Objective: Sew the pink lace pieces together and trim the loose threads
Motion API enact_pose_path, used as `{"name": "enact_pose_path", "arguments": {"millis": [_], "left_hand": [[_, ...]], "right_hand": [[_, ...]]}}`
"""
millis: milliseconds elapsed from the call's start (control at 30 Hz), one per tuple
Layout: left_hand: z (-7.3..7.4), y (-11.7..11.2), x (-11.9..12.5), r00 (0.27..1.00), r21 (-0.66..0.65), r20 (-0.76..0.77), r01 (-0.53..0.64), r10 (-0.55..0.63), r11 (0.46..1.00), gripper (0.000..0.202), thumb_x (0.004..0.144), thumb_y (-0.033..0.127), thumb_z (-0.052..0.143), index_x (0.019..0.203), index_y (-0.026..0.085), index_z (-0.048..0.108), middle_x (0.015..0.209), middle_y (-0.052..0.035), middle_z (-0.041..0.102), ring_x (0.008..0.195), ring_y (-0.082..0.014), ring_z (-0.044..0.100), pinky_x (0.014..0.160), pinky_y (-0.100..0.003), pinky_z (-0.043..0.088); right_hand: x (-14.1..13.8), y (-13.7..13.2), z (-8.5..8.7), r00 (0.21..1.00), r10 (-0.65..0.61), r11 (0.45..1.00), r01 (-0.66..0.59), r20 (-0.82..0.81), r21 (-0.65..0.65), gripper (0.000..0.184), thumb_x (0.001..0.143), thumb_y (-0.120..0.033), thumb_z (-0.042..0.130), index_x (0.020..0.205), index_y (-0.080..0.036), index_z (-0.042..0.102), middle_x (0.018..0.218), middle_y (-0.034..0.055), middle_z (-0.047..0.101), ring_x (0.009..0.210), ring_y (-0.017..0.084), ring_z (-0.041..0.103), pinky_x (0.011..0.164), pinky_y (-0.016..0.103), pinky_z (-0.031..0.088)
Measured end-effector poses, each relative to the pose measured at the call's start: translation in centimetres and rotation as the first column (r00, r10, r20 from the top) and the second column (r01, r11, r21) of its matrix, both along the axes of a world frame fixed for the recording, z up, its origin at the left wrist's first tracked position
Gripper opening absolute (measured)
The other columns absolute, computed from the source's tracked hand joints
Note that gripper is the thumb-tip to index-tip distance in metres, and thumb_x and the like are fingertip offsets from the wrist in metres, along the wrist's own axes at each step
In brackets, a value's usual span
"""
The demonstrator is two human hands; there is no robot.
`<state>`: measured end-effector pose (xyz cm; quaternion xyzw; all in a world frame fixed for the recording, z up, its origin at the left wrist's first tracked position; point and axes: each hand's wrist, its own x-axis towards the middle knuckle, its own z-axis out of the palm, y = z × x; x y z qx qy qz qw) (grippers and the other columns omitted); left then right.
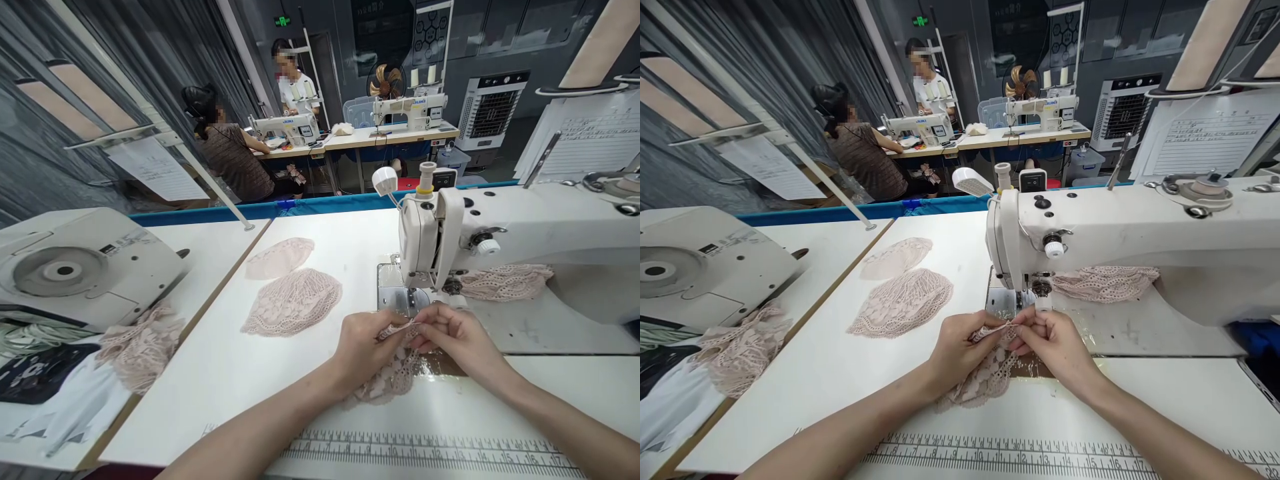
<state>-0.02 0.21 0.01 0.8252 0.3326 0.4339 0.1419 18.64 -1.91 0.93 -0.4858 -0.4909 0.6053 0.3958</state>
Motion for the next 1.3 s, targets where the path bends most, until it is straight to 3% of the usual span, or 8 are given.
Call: {"name": "enact_pose_path", "arguments": {"millis": [667,1100,1300], "left_hand": [[-0.04,0.03,-0.16,0.999,-0.104,-0.031,-0.015,0.012,0.995,0.012,0.089,0.026,0.061,0.083,0.017,0.065,0.065,0.0006,0.071,0.053,-0.0092,0.061,0.052,-0.018,0.045],[-0.15,0.20,-0.34,0.996,0.004,-0.083,-0.041,0.041,0.999,0.011,0.090,0.026,0.060,0.083,0.018,0.064,0.067,0.0012,0.072,0.055,-0.0095,0.064,0.054,-0.019,0.047],[-0.11,0.25,-0.29,0.996,0.013,-0.085,-0.036,0.036,0.999,0.011,0.091,0.025,0.058,0.084,0.018,0.064,0.068,0.0012,0.072,0.055,-0.0093,0.064,0.053,-0.018,0.046]], "right_hand": [[0.09,0.15,-0.41,1.000,0.006,0.997,-0.007,0.013,0.073,0.040,0.074,-0.054,0.071,0.087,-0.017,0.064,0.075,0.0033,0.069,0.071,0.018,0.069,0.071,0.034,0.058],[0.19,-0.23,-0.69,0.994,-0.025,0.982,0.004,0.107,0.188,0.030,0.082,-0.049,0.065,0.087,-0.020,0.063,0.068,0.0020,0.068,0.068,0.018,0.068,0.067,0.033,0.056],[0.06,-0.47,-0.23,0.980,-0.064,0.956,0.007,0.186,0.293,0.021,0.084,-0.040,0.062,0.095,-0.022,0.060,0.082,0.0027,0.067,0.074,0.018,0.066,0.066,0.032,0.056]]}}
